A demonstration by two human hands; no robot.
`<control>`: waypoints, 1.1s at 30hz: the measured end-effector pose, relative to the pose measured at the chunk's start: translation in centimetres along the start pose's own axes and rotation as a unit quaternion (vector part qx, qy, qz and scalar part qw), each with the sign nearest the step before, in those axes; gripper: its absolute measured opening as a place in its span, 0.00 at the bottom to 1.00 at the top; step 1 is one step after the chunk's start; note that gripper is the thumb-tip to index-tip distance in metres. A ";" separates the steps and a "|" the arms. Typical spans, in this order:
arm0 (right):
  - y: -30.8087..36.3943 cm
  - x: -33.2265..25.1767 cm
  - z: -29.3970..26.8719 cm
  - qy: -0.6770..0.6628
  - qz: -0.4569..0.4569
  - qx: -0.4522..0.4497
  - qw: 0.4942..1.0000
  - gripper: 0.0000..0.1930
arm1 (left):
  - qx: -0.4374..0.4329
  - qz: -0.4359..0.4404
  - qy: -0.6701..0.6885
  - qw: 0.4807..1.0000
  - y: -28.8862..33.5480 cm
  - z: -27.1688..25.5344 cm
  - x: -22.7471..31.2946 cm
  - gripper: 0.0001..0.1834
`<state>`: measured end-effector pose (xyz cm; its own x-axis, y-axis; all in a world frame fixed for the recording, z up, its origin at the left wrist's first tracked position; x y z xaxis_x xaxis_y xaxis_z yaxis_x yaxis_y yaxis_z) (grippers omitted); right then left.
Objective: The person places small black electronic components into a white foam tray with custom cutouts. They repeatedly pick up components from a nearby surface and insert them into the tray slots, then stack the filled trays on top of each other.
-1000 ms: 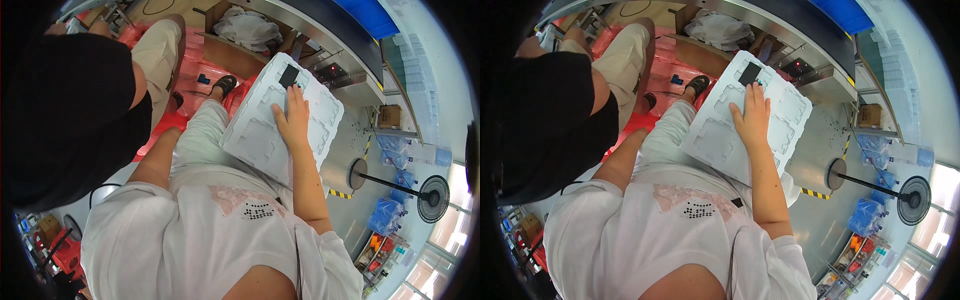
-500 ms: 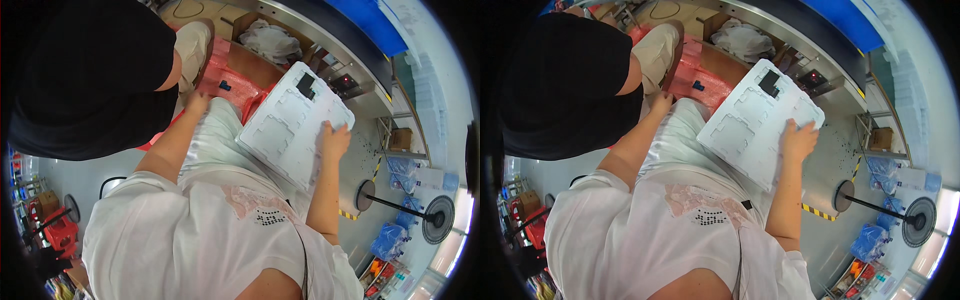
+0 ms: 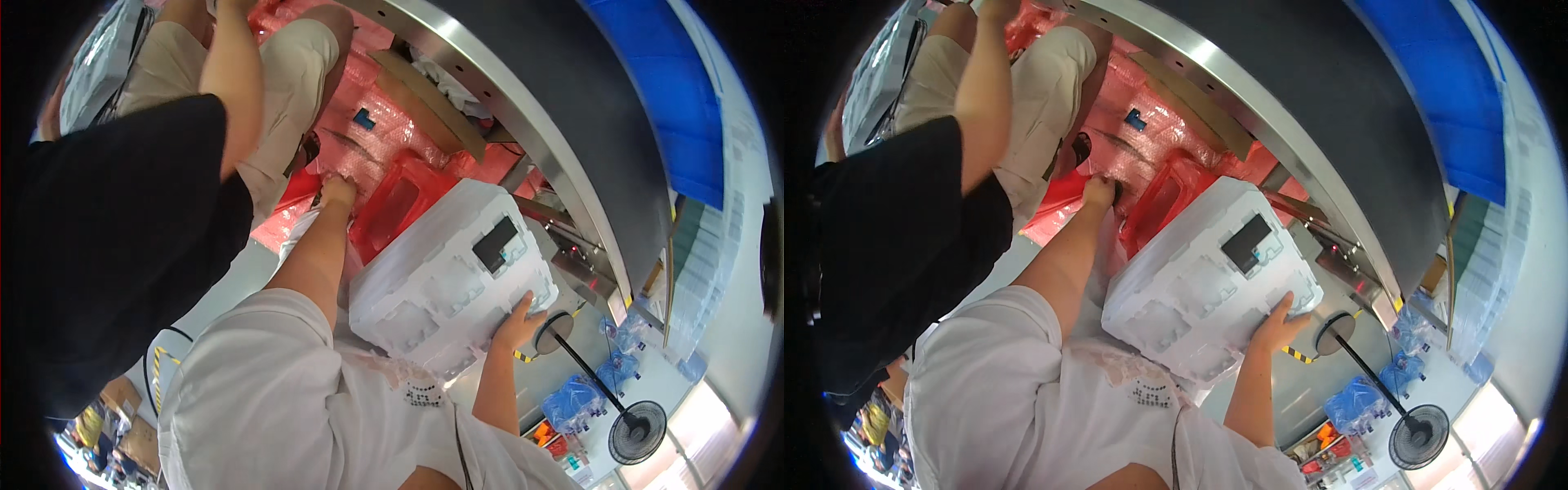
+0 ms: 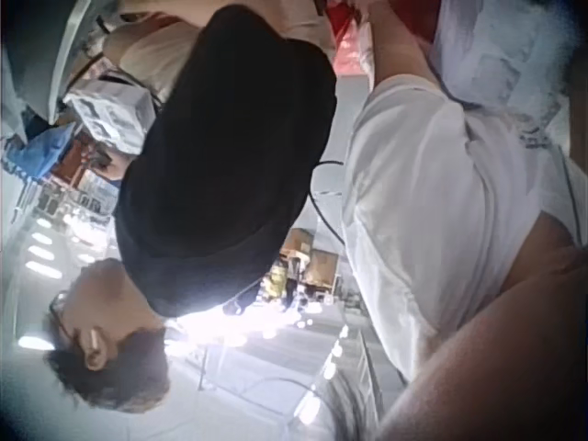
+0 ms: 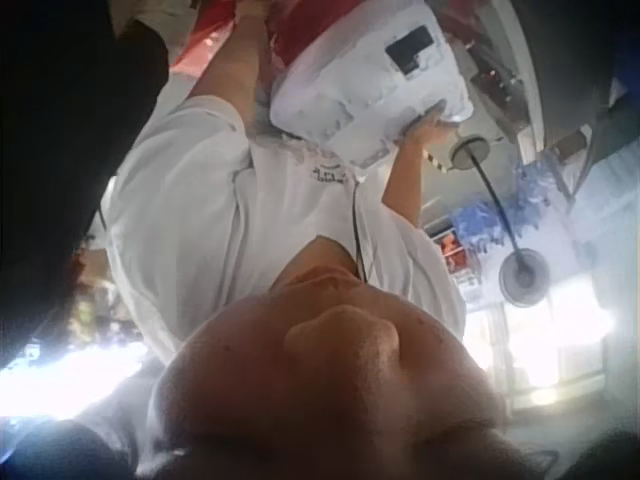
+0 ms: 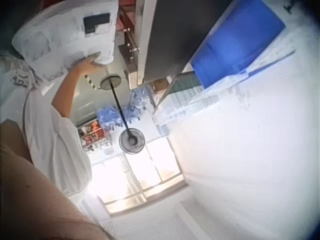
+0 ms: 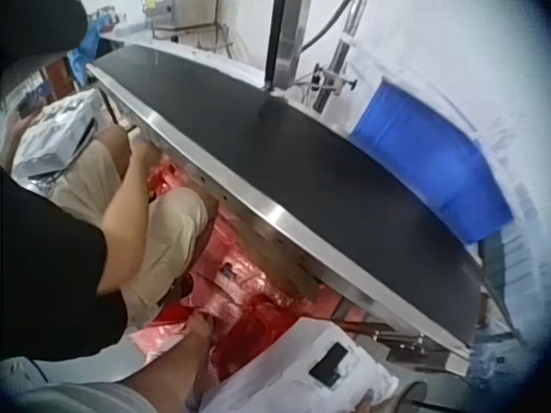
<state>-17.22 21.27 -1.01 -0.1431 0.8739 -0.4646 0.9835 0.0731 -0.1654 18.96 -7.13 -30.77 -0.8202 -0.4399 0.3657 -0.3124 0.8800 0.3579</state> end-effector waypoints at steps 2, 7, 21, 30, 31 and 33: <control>0.3 0.1 0.3 -0.032 0.043 -0.025 0.998 0.38 | -0.096 0.039 0.052 0.993 0.6 0.4 1.6 0.19; 0.3 3.3 1.6 -0.237 0.264 -0.210 0.911 0.34 | -0.402 0.052 0.300 0.864 12.1 -8.2 9.1 0.30; -5.0 7.7 2.3 -0.198 0.261 -0.301 0.896 0.36 | -0.197 0.253 0.274 0.907 22.5 -11.8 10.4 0.27; -5.8 6.8 0.4 -0.136 0.222 -0.198 0.945 0.37 | 0.190 0.093 0.118 0.970 -16.5 15.7 3.6 0.18; -5.8 6.3 1.0 -0.111 0.219 -0.171 0.954 0.37 | 0.208 0.131 0.104 0.964 -17.1 16.7 3.6 0.18; -5.8 5.9 2.0 -0.075 0.217 -0.134 0.964 0.36 | 0.296 0.293 0.019 0.909 -17.4 18.9 3.7 0.16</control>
Point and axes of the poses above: each hand's wrist, its own y-axis away from the middle knuckle, its own z-axis out of the palm, x = y × z, the point moved 7 cm from there along -y, towards the middle knuckle, and after that the axes turned 14 degrees about x, right-handed, at the moved point
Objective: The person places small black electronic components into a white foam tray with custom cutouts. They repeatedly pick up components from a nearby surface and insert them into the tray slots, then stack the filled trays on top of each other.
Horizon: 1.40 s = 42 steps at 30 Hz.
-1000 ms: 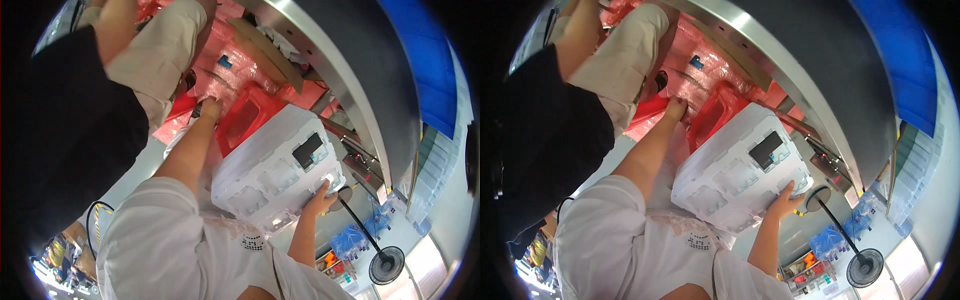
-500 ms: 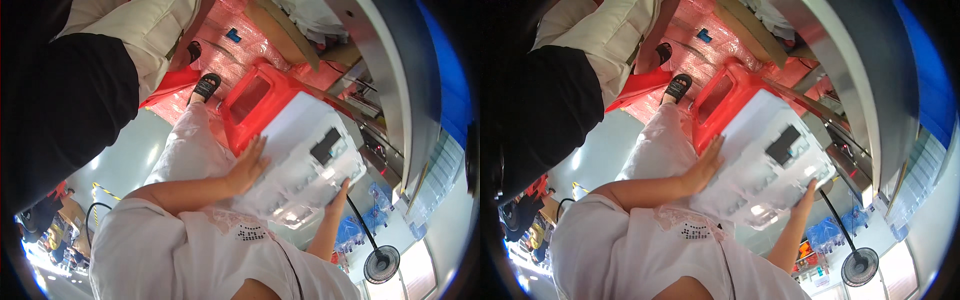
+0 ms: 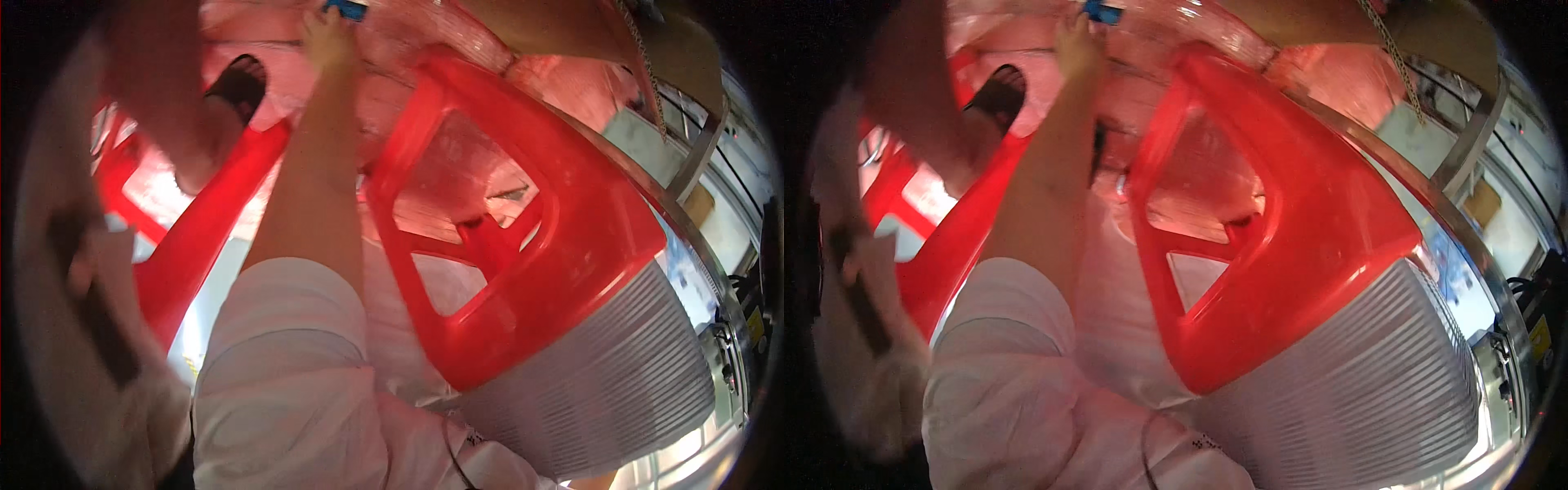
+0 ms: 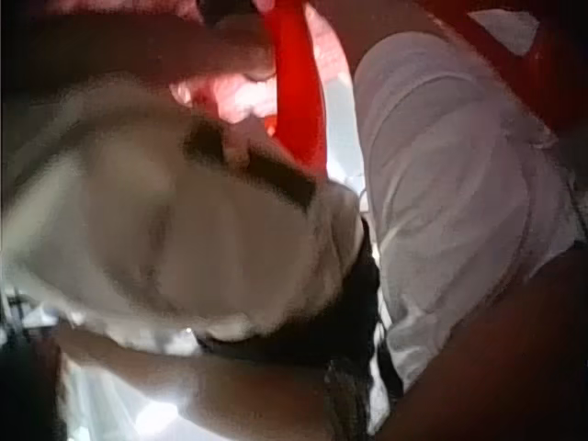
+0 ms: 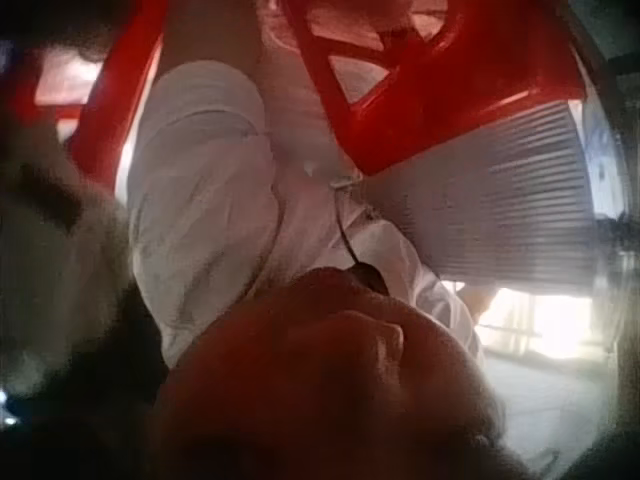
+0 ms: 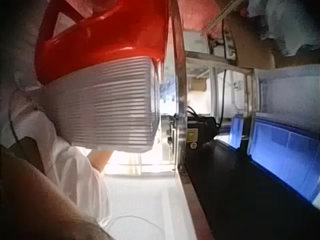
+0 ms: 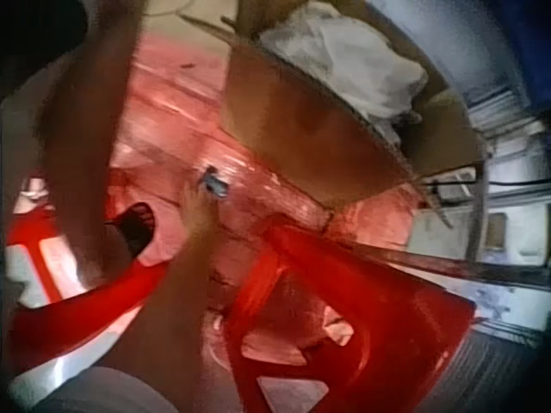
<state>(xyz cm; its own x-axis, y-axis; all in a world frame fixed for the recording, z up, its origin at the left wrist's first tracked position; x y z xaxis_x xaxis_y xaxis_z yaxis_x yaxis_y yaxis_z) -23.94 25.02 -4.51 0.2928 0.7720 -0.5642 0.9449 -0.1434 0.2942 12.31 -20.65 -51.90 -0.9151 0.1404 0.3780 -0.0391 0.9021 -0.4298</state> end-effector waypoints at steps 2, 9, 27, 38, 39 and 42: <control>0.7 0.1 0.5 0.014 0.006 0.031 0.999 0.36 | 0.023 0.153 -0.051 0.987 1.2 3.1 1.9 0.18; 1.0 0.5 1.3 0.035 0.004 0.056 0.998 0.34 | -0.220 0.046 -0.076 0.972 0.6 10.1 0.2 0.27; 2.2 0.7 0.3 -0.098 0.030 -0.095 0.990 0.37 | -0.272 -0.130 0.283 0.910 -0.8 -18.0 6.5 0.17; 4.0 1.4 5.7 -0.186 -0.028 -0.164 0.968 0.48 | -0.180 0.099 0.455 0.866 -5.7 -55.4 25.3 0.16; 4.3 1.0 6.0 -0.163 -0.055 -0.129 0.977 0.48 | -0.172 0.147 0.464 0.857 -5.5 -55.2 26.3 0.16; 4.5 0.2 5.7 -0.089 -0.126 -0.060 0.986 0.48 | -0.258 0.170 0.396 0.865 -3.0 -51.5 27.0 0.15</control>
Point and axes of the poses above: each hand's wrist, its own y-axis away from the middle knuckle, its own z-axis out of the palm, x = y × z, the point moved 7 cm from there along -y, towards the middle knuckle, and after that the axes turned 14 degrees about x, right-handed, at the moved point
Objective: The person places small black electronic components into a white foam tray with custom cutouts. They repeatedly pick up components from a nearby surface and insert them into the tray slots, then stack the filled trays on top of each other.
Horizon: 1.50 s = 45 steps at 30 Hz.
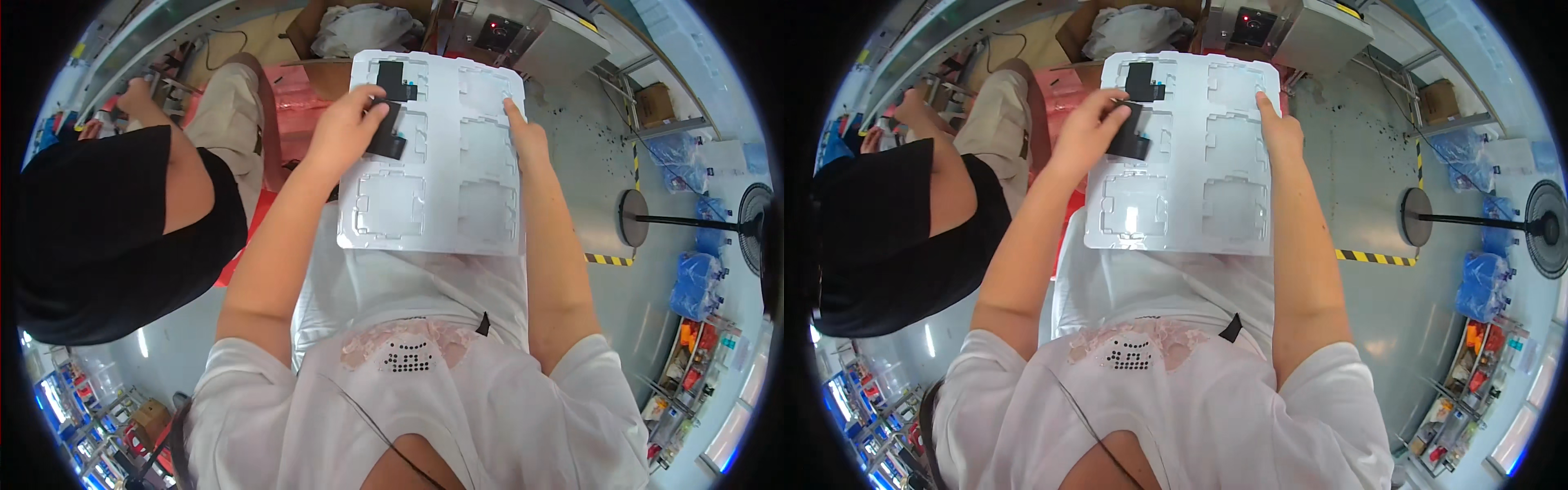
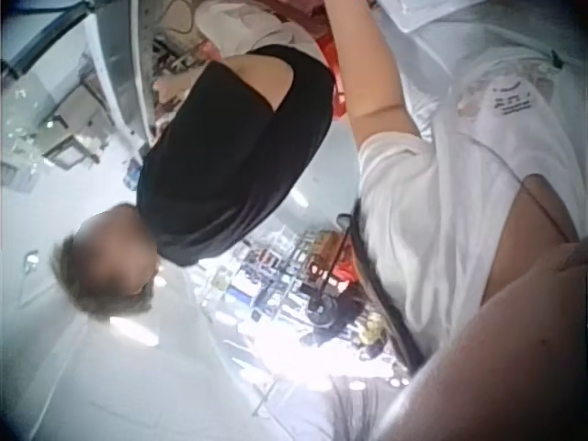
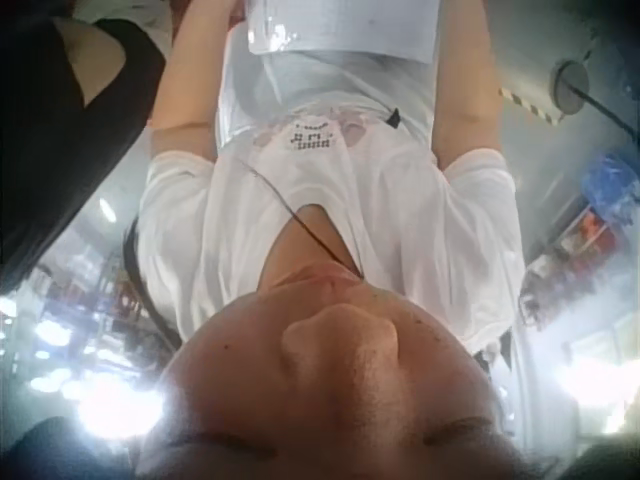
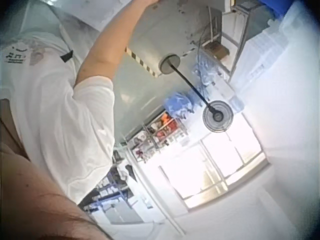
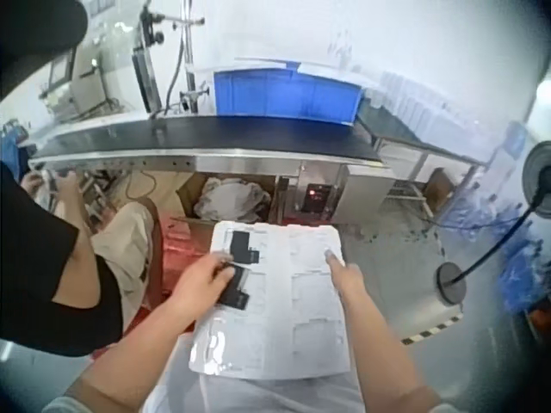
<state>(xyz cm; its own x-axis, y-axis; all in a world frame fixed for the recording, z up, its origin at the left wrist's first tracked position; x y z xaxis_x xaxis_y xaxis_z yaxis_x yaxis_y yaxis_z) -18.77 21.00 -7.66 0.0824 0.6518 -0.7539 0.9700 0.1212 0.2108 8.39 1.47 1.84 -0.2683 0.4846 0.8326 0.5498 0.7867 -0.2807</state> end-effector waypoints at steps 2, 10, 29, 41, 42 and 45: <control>0.7 -1.4 -0.8 0.056 -0.040 0.027 0.997 0.50 | 0.010 0.094 -0.082 0.992 0.1 0.8 0.3 0.14; 8.4 -6.8 -3.4 0.051 -0.338 0.185 0.921 0.38 | 0.206 0.110 -0.280 0.931 2.5 -0.6 0.7 0.22; 17.2 -8.7 2.0 0.164 -0.613 0.033 0.772 0.20 | 0.036 0.158 -0.277 0.947 5.3 3.4 -0.4 0.20; 27.4 0.7 -7.7 0.003 -0.549 0.037 0.835 0.14 | -0.079 0.254 -0.275 0.924 3.5 2.5 0.1 0.17; 27.3 1.0 -8.3 0.004 -0.548 0.051 0.835 0.14 | -0.119 0.252 -0.280 0.919 3.3 3.1 0.3 0.16; 27.7 1.2 -9.7 0.016 -0.545 0.070 0.835 0.13 | -0.237 0.215 -0.312 0.895 2.8 3.3 1.7 0.15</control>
<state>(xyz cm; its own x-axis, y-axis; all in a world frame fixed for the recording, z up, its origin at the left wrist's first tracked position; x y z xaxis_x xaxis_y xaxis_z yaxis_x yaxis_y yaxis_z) 6.01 32.46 3.32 -0.8711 0.2316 -0.4331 0.4824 0.5690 -0.6660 6.88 5.79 0.86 -0.2599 0.9386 0.2268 0.9423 0.2979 -0.1531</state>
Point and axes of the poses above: each hand's wrist, its own y-axis away from the middle knuckle, its own z-axis out of the palm, x = y × z, the point moved 7 cm from there along -y, towards the middle knuckle, and after that the axes turned 14 degrees about x, right-handed, at the moved point
